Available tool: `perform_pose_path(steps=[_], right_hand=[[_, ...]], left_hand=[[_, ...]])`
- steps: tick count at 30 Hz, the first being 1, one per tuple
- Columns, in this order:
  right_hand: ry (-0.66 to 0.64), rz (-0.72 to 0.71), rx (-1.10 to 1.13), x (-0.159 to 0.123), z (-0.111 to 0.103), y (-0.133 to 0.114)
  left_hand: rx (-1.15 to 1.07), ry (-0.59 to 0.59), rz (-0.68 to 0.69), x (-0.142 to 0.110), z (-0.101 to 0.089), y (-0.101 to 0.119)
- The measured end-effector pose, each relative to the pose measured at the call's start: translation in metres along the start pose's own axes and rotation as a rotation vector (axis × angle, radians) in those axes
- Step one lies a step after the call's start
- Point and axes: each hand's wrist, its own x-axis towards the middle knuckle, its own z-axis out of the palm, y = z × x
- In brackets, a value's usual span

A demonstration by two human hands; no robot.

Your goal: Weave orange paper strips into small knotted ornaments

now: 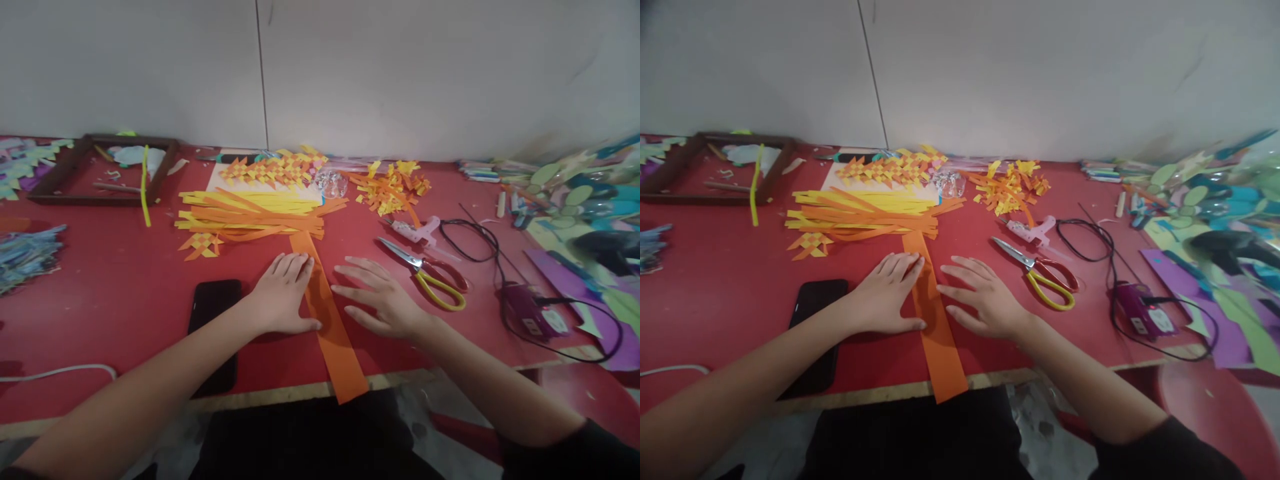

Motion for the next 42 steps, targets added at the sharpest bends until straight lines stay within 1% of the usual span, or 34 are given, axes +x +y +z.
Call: perform_pose_path(steps=[4, 6, 11, 13, 17, 20, 22, 25, 27, 31, 35, 42], right_hand=[[-0.089, -0.098, -0.005, -0.001, 0.004, 0.0], [-0.105, -0.12, -0.004, -0.003, 0.007, 0.0], [-0.074, -0.134, 0.069, -0.005, 0.012, -0.002], [-0.053, -0.131, 0.08, -0.005, 0.014, -0.003], [-0.042, -0.132, 0.068, -0.01, 0.017, -0.006], [-0.068, -0.094, 0.05, -0.014, 0.018, -0.008], [-0.119, -0.031, 0.021, -0.014, 0.018, -0.008], [-0.192, 0.054, -0.009, -0.01, 0.016, -0.006], [-0.208, 0.076, -0.026, -0.007, 0.014, -0.005], [-0.192, 0.112, -0.1, 0.004, 0.013, -0.007], [-0.157, 0.173, -0.163, 0.02, 0.015, -0.007], [-0.12, 0.273, -0.154, 0.044, 0.018, 0.01]], left_hand=[[-0.021, 0.015, 0.0, 0.0, 0.0, 0.001], [-0.031, 0.043, -0.001, 0.001, 0.001, 0.002], [-0.012, 0.184, -0.05, 0.003, 0.01, 0.009], [-0.005, 0.203, -0.063, 0.003, 0.012, 0.011], [-0.014, 0.195, -0.089, 0.003, 0.014, 0.01], [-0.011, 0.18, -0.102, 0.003, 0.015, 0.01], [-0.012, 0.182, -0.102, 0.003, 0.015, 0.01], [-0.024, 0.195, -0.107, 0.004, 0.017, 0.01], [-0.03, 0.206, -0.112, 0.004, 0.018, 0.01], [-0.013, 0.218, -0.111, 0.005, 0.018, 0.01], [-0.002, 0.195, -0.108, 0.004, 0.016, 0.011], [-0.003, 0.214, -0.1, 0.004, 0.017, 0.01]])
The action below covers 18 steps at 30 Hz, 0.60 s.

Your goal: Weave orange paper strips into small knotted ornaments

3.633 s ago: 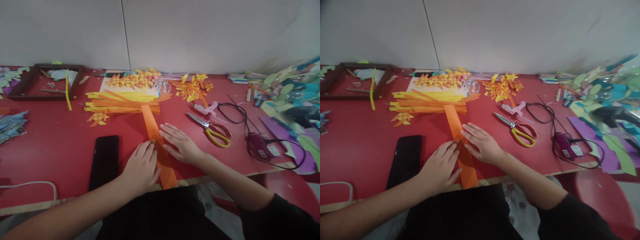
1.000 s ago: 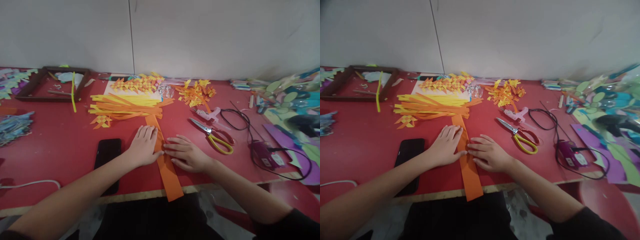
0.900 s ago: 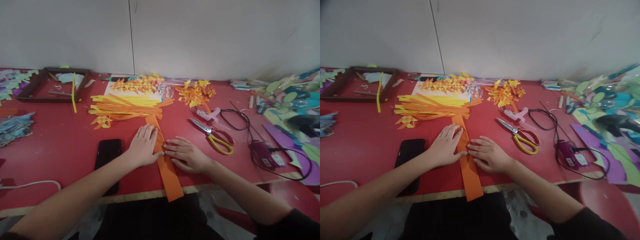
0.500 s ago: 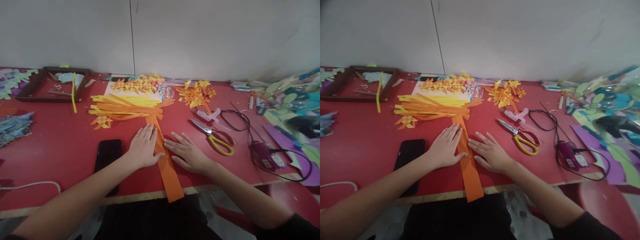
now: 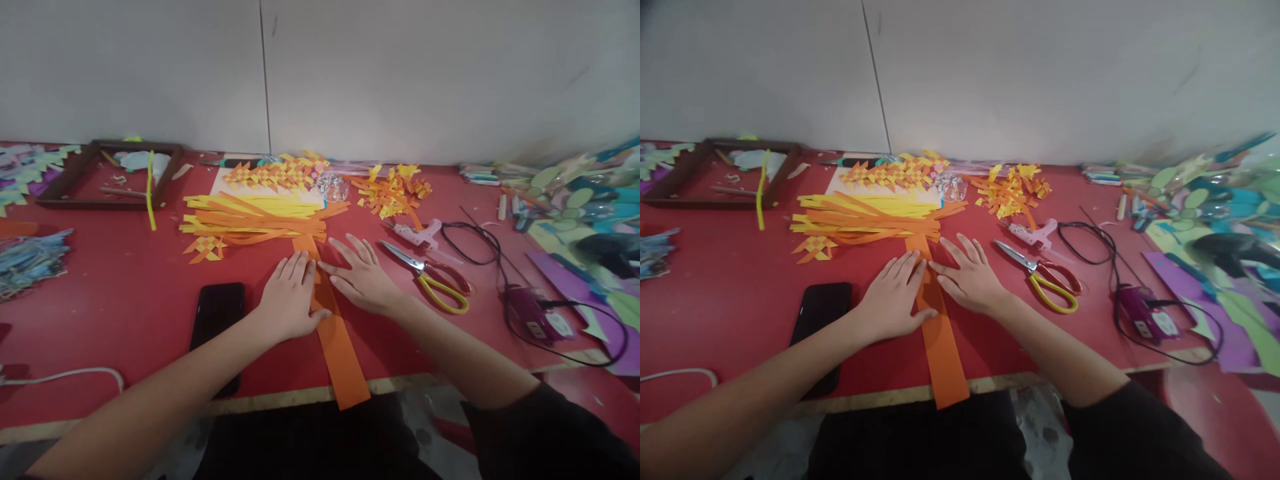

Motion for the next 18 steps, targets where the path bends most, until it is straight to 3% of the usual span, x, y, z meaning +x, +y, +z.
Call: perform_pose_path(steps=[13, 18], right_hand=[[0.081, 0.029, -0.008, 0.054, 0.007, 0.013], [0.233, 0.002, 0.041, 0.065, 0.014, 0.01]], left_hand=[[-0.003, -0.039, -0.004, 0.0, -0.002, 0.0], [-0.015, -0.024, 0.048, 0.003, 0.001, -0.006]])
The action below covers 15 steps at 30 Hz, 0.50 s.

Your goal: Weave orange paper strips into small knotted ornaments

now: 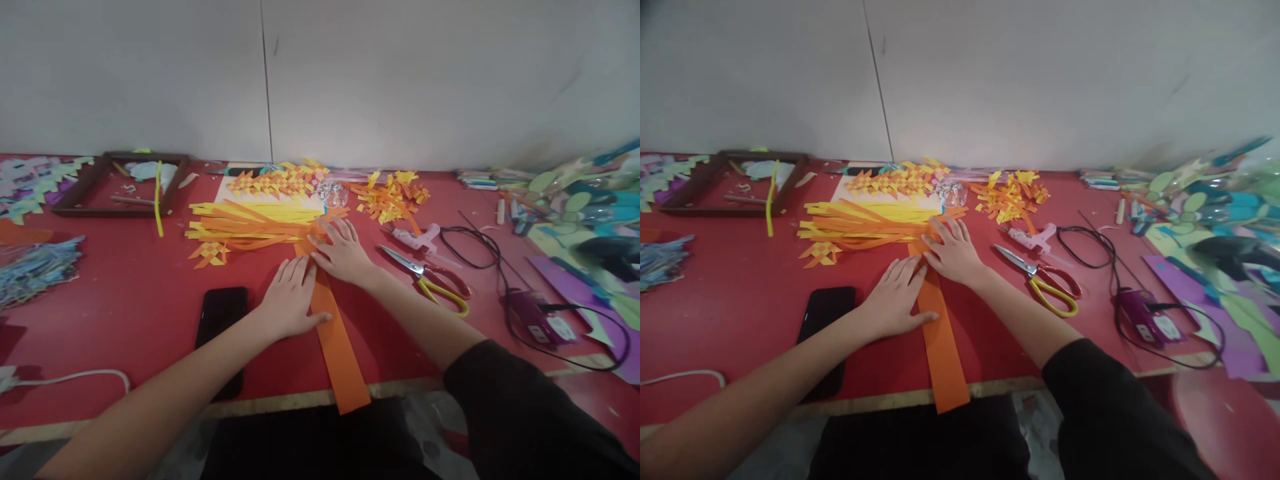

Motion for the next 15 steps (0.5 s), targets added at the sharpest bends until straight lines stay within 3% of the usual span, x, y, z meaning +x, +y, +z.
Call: perform_pose_path(steps=[2, 6, 8, 11, 15], right_hand=[[0.079, 0.058, 0.078, -0.001, 0.002, -0.005], [0.111, 0.191, 0.121, -0.013, 0.001, -0.019], [0.067, 0.203, 0.126, -0.022, -0.002, -0.026], [-0.118, 0.226, 0.196, -0.033, -0.009, -0.031], [-0.26, 0.176, 0.289, -0.039, -0.021, -0.03]], left_hand=[[0.01, 0.054, 0.008, 0.001, -0.005, -0.005], [0.148, 0.312, -0.079, 0.001, -0.026, -0.031], [0.184, 0.349, -0.142, 0.001, -0.037, -0.051], [0.223, 0.362, -0.219, 0.004, -0.048, -0.085], [0.267, 0.356, -0.236, 0.018, -0.057, -0.122]])
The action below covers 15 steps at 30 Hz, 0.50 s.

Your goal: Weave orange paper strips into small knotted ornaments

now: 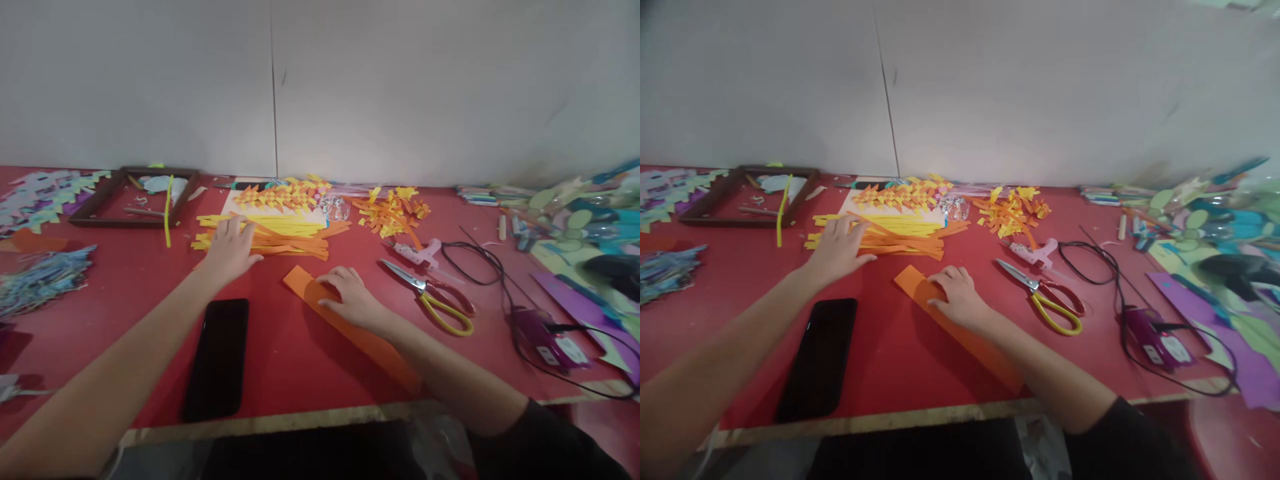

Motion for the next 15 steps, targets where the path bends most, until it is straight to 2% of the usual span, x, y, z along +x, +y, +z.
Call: perform_pose_path(steps=[4, 6, 9, 12, 14, 15], right_hand=[[-0.153, -0.031, 0.05, -0.003, -0.012, 0.002], [-0.186, -0.035, 0.055, -0.004, -0.015, 0.002], [-0.2, -0.059, 0.038, -0.004, -0.014, 0.002], [-0.139, -0.044, 0.03, -0.001, -0.008, -0.002], [-0.074, -0.009, 0.028, 0.003, -0.002, -0.007], [-0.051, 0.003, 0.023, 0.004, 0.001, -0.009]], left_hand=[[0.031, 0.027, -0.009, 0.022, 0.003, -0.02], [0.036, 0.033, 0.004, 0.029, 0.0, -0.027], [0.024, 0.002, 0.093, 0.027, -0.011, -0.031], [-0.004, 0.003, 0.168, 0.014, -0.028, -0.016], [-0.126, 0.027, 0.187, 0.001, -0.036, 0.006], [-0.207, -0.013, 0.172, -0.007, -0.037, 0.019]])
